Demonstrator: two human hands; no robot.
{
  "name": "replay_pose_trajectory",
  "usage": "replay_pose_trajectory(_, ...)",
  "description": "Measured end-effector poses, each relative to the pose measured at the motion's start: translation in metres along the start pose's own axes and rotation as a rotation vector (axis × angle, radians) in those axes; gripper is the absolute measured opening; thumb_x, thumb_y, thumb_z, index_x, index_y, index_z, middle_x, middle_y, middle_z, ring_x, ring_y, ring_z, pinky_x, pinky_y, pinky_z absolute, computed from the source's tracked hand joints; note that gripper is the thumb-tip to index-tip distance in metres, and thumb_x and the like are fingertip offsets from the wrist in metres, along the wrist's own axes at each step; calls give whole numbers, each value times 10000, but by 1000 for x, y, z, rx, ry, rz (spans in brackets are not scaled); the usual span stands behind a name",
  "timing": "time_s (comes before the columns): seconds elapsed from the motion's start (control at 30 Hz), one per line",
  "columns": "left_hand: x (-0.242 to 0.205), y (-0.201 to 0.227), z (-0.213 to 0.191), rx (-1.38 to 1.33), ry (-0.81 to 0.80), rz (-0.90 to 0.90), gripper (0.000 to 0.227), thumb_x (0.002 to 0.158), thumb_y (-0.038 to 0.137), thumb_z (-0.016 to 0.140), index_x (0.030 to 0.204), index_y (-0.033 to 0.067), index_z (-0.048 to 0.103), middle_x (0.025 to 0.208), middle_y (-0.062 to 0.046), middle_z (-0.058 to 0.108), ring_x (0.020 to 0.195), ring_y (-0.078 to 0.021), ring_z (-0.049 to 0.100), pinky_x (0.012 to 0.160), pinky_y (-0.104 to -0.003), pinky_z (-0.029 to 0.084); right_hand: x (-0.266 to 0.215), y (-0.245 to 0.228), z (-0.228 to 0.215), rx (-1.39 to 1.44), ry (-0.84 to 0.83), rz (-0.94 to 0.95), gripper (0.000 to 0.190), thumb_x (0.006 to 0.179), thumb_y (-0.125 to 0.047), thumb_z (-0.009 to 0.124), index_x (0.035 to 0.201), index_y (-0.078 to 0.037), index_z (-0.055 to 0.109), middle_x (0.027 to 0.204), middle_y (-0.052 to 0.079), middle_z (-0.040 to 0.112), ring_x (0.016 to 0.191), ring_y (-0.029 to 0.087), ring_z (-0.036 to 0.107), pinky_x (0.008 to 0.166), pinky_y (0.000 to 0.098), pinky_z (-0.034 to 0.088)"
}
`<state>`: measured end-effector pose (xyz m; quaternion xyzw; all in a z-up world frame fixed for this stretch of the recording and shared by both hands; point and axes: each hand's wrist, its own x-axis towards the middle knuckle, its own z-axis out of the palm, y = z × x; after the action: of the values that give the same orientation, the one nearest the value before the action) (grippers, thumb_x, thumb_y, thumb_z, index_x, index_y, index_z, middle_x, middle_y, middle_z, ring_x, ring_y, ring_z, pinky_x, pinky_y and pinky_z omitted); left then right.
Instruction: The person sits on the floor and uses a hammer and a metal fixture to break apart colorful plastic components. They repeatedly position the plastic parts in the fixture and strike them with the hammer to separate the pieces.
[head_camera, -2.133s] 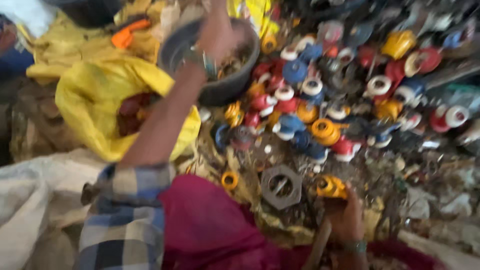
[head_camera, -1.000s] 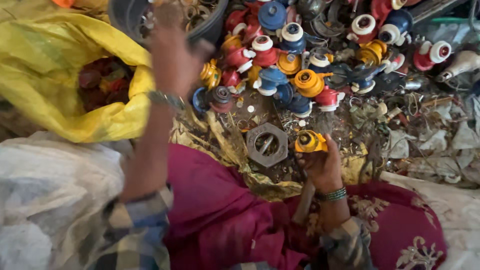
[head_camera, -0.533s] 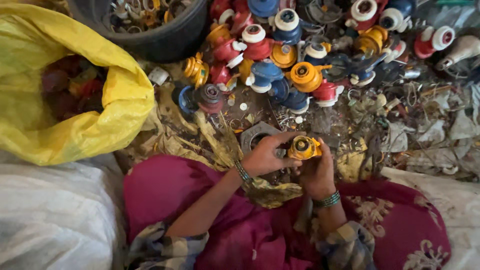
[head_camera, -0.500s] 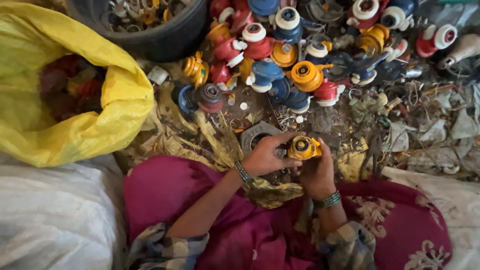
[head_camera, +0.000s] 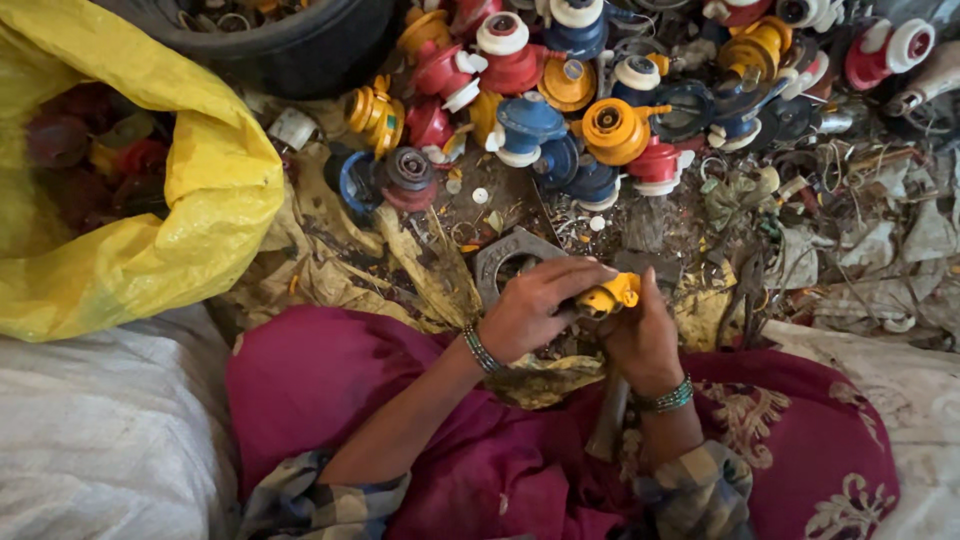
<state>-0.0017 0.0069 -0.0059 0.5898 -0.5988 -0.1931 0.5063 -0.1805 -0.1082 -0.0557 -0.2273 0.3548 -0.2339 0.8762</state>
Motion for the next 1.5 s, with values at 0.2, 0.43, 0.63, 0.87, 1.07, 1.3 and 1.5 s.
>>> replay_pose_trajectory(0.2, 4, 8, -10, -39, -89, -65, 758, 811, 177, 858, 1485, 175, 512, 1462, -114, 569, 1300, -329, 609, 1076, -406, 533, -7, -3, 16, -64, -53, -15, 644, 1130, -545, 253, 1388, -24, 532, 1259, 127, 676, 1145, 291, 646, 969, 474, 513)
replay_pose_trajectory(0.43, 2, 6, -4, -173, 33, -404, 866, 784, 367, 845, 1520, 128, 456, 1280, -114, 697, 1142, -290, 717, 1015, -394, 578, -17, 9, 24, -252, -123, 162, 759, 1030, -614, 184, 1438, -46, 481, 1314, 157, 661, 1221, 344, 624, 1050, 510, 502)
replay_pose_trajectory(0.63, -47, -43, -37, 193, -9, -490, 765, 682, 382, 941, 1278, 20, 626, 1149, -174, 723, 1044, -314, 707, 904, -419, 543, -25, -4, 21, -1362, -207, -180, 621, 1021, -521, 470, 1412, -53, 590, 1290, 177, 713, 1194, 335, 656, 1006, 443, 500)
replay_pose_trajectory(0.87, -97, -105, -29, 119, 44, -737, 697, 590, 420, 958, 1118, 32, 720, 1007, -145, 777, 924, -290, 762, 867, -395, 588, -46, 11, -41, -1822, 163, -573, 626, 927, -404, 716, 1431, -69, 557, 1331, 243, 640, 1129, 426, 637, 894, 495, 530)
replay_pose_trajectory(1.07, -100, -127, -19, 249, 100, -690, 751, 594, 363, 965, 1224, 63, 688, 1063, -169, 753, 955, -330, 728, 869, -433, 557, -35, 52, -121, -1143, 306, -465, 749, 820, -337, 810, 1428, -48, 481, 1333, 292, 573, 1194, 457, 570, 912, 513, 514)
replay_pose_trajectory(1.3, -117, -153, -1, 409, -35, -738, 579, 627, 230, 919, 1147, 67, 722, 1026, -199, 735, 961, -377, 709, 864, -472, 564, -13, 47, -145, -383, 419, 142, 577, 865, -443, 732, 1356, -159, 625, 1141, 81, 678, 925, 238, 663, 742, 424, 567)
replay_pose_trajectory(1.5, -126, -190, 16, 513, -57, -709, 351, 730, 281, 864, 970, 40, 773, 968, -212, 737, 939, -392, 704, 856, -494, 561, 3, 49, -130, -229, 276, 64, 351, 958, -354, 790, 1172, -138, 616, 815, 58, 656, 656, 206, 626, 605, 367, 565)
